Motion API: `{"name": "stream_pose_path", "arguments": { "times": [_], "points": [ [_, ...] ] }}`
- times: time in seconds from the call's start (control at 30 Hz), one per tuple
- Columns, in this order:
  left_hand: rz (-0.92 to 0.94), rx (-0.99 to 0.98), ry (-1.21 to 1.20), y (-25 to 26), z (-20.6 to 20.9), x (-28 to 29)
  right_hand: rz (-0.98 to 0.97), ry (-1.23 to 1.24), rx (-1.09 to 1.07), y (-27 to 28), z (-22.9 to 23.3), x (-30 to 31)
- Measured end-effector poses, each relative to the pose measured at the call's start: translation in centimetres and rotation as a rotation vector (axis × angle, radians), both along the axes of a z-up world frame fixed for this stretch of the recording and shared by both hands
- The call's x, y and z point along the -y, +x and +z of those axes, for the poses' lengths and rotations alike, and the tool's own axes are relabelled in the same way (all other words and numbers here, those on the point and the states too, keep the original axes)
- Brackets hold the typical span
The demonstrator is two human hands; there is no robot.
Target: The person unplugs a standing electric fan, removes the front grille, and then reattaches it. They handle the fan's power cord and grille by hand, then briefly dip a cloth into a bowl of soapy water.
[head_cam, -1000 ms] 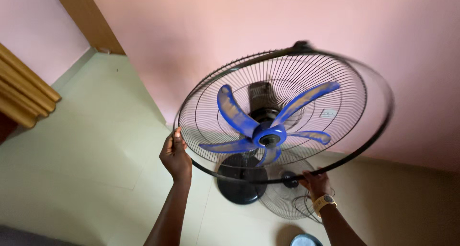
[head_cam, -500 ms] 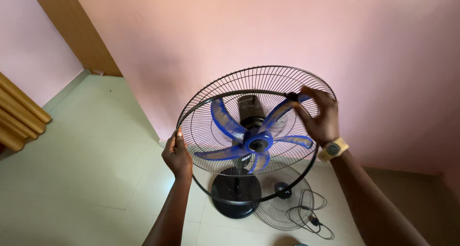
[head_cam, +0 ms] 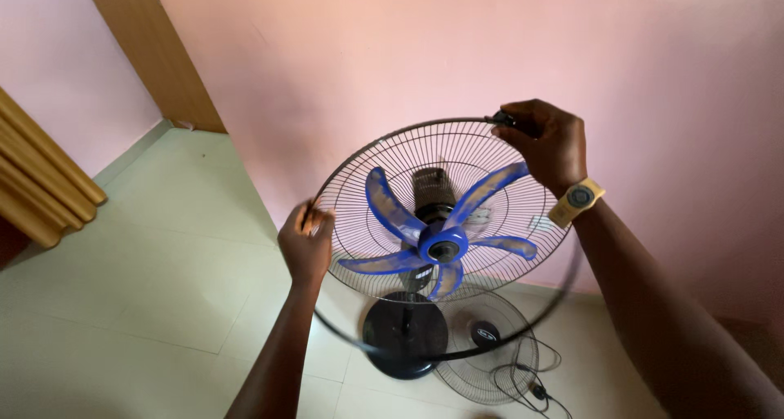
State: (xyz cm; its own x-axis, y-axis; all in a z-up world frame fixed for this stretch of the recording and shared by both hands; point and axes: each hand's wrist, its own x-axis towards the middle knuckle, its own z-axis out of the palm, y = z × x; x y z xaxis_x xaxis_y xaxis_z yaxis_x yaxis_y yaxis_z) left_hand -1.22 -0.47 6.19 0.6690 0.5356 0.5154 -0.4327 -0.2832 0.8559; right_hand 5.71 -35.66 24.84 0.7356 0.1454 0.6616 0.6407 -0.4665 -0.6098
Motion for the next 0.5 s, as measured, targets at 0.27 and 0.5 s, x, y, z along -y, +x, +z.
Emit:
{"name": "stream_pose_path", "arguments": {
  "times": [0.27,0.5],
  "points": [
    [-0.020,-0.061,0.276,0.6,9.0,2.2,0.032,-0.076,-0.008,1.3,2.4,-1.3],
    [0.111,0.019,0.493,1.1,9.2,1.8,0.072,-0.180,-0.011,2.6,1.9,-1.1]
  ]
}}
